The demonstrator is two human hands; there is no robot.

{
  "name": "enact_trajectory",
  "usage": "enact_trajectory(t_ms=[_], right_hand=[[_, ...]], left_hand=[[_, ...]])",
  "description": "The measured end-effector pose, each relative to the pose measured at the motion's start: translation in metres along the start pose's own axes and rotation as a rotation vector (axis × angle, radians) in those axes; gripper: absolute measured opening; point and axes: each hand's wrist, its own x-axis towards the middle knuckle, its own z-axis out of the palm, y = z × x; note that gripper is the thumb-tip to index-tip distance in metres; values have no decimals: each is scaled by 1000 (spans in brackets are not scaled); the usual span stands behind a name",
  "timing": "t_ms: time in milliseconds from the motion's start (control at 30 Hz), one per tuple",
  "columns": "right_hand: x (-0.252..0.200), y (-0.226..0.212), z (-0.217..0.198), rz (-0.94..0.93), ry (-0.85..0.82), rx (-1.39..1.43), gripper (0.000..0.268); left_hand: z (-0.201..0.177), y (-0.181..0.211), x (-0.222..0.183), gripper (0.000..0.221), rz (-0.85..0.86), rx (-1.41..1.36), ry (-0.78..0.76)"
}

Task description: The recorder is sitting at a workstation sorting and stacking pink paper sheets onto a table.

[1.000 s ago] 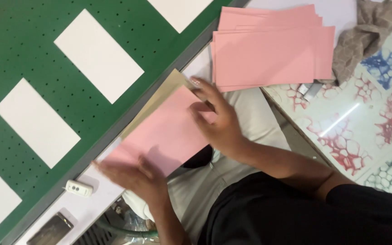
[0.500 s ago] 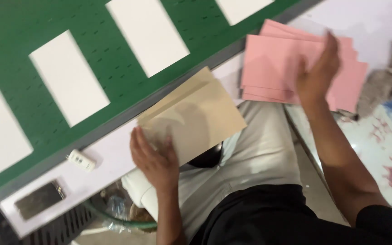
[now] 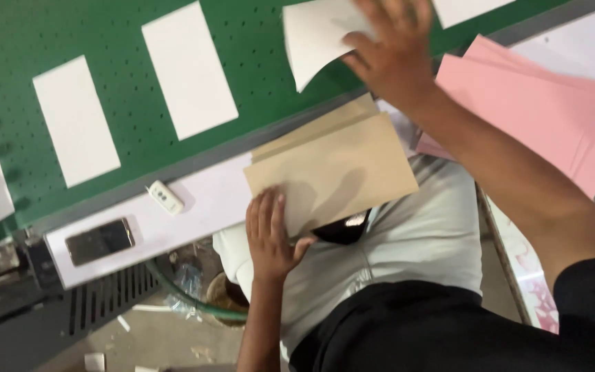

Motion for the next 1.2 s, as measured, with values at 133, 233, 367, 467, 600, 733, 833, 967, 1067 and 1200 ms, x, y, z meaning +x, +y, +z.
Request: enact_trajectory(t_ms=[133, 233, 367, 467, 600, 733, 833, 967, 1067, 1200], right_hand=[[21, -47, -129, 159, 145, 221, 18], [16, -80, -188, 300, 99, 438, 18], [9, -102, -212, 766, 225, 982, 24], [-43, -92, -177, 759, 315, 1014, 27], [-69, -94, -133, 928, 208, 1044, 23], [-112, -101, -92, 969, -3, 1029, 22], [-140, -98, -73, 966, -96, 1032, 20], [-136, -98, -75, 939, -147, 998, 17], [-108, -110, -89, 1042, -119, 1012, 19], [-115, -107, -85, 1003, -90, 1030, 19]], left_hand=[[-10, 22, 19, 69, -52, 103, -4], [-3, 25, 39, 53, -247, -63, 43], [10, 12, 64, 51, -779, -964, 70], [3, -1, 47, 19, -553, -828, 192], [-15, -11, 23, 21, -752, -693, 153], [-15, -26, -6, 17, -685, -405, 84], [-14, -30, -17, 18, -668, -383, 94], [-11, -30, -19, 18, -743, -441, 54], [-9, -31, -24, 21, -741, -447, 67], [-8, -31, -26, 20, -712, -430, 74]])
